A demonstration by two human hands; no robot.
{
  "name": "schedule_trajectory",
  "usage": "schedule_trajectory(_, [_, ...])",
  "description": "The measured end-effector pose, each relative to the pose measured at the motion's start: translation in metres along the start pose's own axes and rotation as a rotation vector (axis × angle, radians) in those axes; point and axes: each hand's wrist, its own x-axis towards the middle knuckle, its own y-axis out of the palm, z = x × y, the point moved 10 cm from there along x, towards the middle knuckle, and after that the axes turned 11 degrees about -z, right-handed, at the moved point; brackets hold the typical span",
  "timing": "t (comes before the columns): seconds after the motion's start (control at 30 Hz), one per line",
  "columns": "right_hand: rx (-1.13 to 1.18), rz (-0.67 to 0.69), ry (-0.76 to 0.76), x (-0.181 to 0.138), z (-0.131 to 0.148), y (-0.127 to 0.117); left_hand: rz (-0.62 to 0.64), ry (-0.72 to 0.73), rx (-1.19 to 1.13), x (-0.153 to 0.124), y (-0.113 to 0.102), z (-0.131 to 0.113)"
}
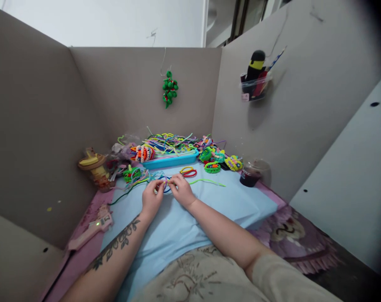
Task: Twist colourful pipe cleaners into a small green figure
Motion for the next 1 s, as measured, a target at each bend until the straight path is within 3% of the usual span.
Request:
schedule_trajectory(0.13, [-0.005, -0.003, -0.011, 0.0, 0.0, 0.0, 0.006, -0.142, -0.067, -0.003, 0.002, 0.011])
schedule_trajectory(0.3, [-0.007, -0.005, 0.0, 0.001, 0.0, 0.0, 0.018, -0.426, -0.343, -0.009, 0.014, 0.032])
schedule_trajectory(0.43, [-0.005, -0.005, 0.003, 0.001, 0.0, 0.0, 0.005, -0.546, -0.483, -0.012, 0.021, 0.042])
schedule_trajectory(0.57, [-0.01, -0.009, 0.016, -0.001, -0.002, 0.001, 0.0, -0.589, -0.503, -0.015, 0.022, 0.043])
schedule_trajectory(0.83, [-0.058, -0.013, 0.079, -0.003, -0.01, 0.003, -0.06, -0.511, -0.453, -0.01, 0.013, 0.037])
schedule_trajectory(1.0, [-0.024, -0.037, 0.075, -0.001, -0.008, 0.0, -0.031, -0.524, -0.517, -0.011, 0.018, 0.036])
